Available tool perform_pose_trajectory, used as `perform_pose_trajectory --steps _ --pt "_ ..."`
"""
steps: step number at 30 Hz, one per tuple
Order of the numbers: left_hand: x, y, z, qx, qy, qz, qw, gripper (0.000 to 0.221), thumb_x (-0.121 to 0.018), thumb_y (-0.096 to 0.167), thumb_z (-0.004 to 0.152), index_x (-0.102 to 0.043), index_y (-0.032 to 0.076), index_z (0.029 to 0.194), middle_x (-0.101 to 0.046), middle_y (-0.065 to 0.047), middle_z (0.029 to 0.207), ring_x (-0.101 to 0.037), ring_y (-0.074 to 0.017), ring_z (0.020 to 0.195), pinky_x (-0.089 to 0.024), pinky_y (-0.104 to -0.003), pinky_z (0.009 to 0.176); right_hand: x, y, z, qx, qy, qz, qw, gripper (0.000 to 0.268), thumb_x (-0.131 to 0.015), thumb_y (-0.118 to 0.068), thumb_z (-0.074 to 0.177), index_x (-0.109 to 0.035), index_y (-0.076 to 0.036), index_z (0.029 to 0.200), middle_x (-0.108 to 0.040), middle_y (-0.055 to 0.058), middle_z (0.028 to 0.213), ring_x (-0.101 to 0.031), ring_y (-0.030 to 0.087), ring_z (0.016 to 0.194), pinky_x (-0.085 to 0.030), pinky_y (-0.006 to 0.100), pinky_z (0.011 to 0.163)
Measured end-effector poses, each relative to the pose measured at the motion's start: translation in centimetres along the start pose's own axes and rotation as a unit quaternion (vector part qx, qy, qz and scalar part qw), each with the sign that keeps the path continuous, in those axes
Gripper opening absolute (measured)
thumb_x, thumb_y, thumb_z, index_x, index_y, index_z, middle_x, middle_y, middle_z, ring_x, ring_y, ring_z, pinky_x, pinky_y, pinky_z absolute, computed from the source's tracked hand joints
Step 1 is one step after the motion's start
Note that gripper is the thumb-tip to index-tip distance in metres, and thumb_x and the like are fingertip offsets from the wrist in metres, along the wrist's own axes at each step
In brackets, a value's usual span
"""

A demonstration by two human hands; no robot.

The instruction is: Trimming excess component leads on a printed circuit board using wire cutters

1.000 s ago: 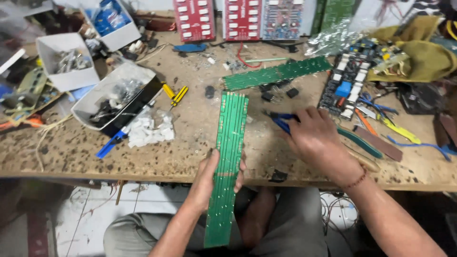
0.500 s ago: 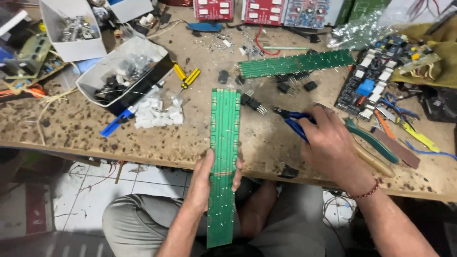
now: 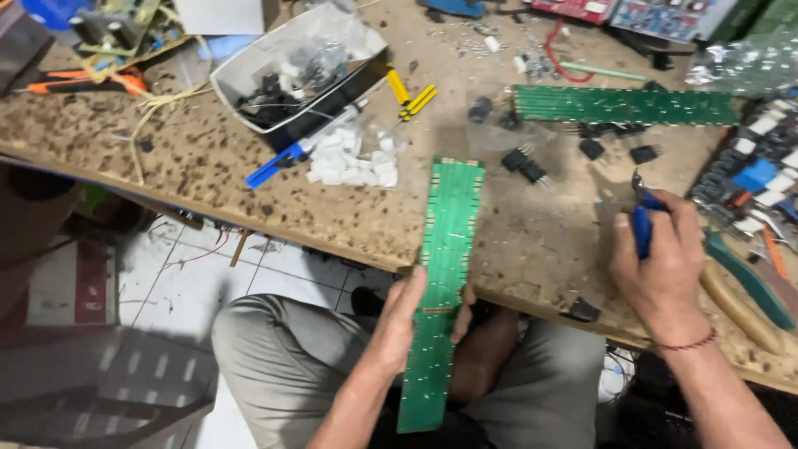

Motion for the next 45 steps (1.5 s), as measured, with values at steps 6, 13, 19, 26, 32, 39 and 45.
perform_pose_trajectory --steps 6,13,19,26,32,39,45 --pt "0.5 -0.3 0.5 -0.028 -0.014 -0.032 0.999 0.06 -0.047 0.051 0.104 -0.064 -0.006 0.104 -0.067 -0.015 0.081 -0.059 -0.0182 0.056 -0.046 -0.028 0.05 -0.5 -0.1 -0.5 0.016 -0.036 -0.029 0.999 0.02 -0.069 -0.005 0.111 -0.065 0.014 0.106 -0.062 0.034 0.12 -0.065 0.045 0.105 -0.059 0.048 0.087" --pt "0.2 0.5 0.4 -0.003 -0.049 -0.024 0.999 0.064 -0.044 0.056 0.104 -0.067 -0.004 0.102 -0.067 -0.014 0.073 -0.058 -0.0194 0.054 -0.045 -0.029 0.05 -0.1 -0.8 -0.3 0.016 -0.029 -0.018 0.999 0.025 -0.07 -0.005 0.114 -0.066 0.017 0.102 -0.063 0.036 0.12 -0.065 0.048 0.112 -0.058 0.05 0.098" --pt "-1.6 0.8 1.3 0.014 -0.024 -0.014 1.0 0.073 -0.039 0.059 0.101 -0.068 -0.008 0.104 -0.066 -0.018 0.069 -0.06 -0.0215 0.056 -0.047 -0.03 0.052 -0.2 -0.2 -0.2 -0.018 -0.011 0.025 0.999 0.027 -0.073 -0.013 0.103 -0.064 0.013 0.105 -0.063 0.029 0.114 -0.062 0.042 0.103 -0.054 0.047 0.092" --pt "-4.8 0.7 2.8 -0.057 -0.034 0.106 0.992 0.068 -0.035 0.055 0.103 -0.067 -0.005 0.098 -0.066 -0.016 0.067 -0.057 -0.0201 0.053 -0.046 -0.03 0.05 2.9 -4.4 2.3 0.061 -0.033 0.091 0.993 0.022 -0.071 -0.014 0.096 -0.06 0.005 0.097 -0.063 0.025 0.109 -0.063 0.037 0.09 -0.056 0.046 0.078" --pt "-7.0 -0.8 2.7 -0.057 -0.043 0.1 0.992 0.064 -0.038 0.054 0.102 -0.065 -0.004 0.104 -0.065 -0.015 0.07 -0.057 -0.0191 0.054 -0.045 -0.029 0.049 5.1 -7.3 2.1 0.058 -0.063 0.002 0.996 0.024 -0.069 -0.026 0.099 -0.064 -0.004 0.105 -0.062 0.019 0.12 -0.063 0.036 0.102 -0.054 0.047 0.086" --pt "-8.7 -1.8 2.8 -0.065 -0.056 0.115 0.99 0.067 -0.034 0.052 0.105 -0.068 -0.006 0.102 -0.065 -0.017 0.068 -0.058 -0.0205 0.055 -0.047 -0.029 0.053 5.4 -6.8 0.9 0.029 -0.062 0.008 0.998 0.029 -0.067 -0.035 0.1 -0.064 -0.006 0.104 -0.062 0.016 0.123 -0.065 0.037 0.107 -0.056 0.047 0.089" --pt "-9.5 -2.2 2.7 -0.083 -0.065 0.154 0.982 0.069 -0.03 0.052 0.105 -0.067 -0.005 0.099 -0.063 -0.015 0.065 -0.057 -0.0196 0.055 -0.046 -0.029 0.054 6.2 -7.2 0.5 0.008 -0.05 0.013 0.999 0.032 -0.062 -0.038 0.102 -0.063 -0.005 0.1 -0.062 0.017 0.117 -0.066 0.037 0.102 -0.056 0.049 0.087"
Point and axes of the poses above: each hand's wrist, its own z-axis towards the middle knuckle, its own x-axis out of the back of the hand, y = z × x, the point moved 5 cm from there along z, towards the middle knuckle
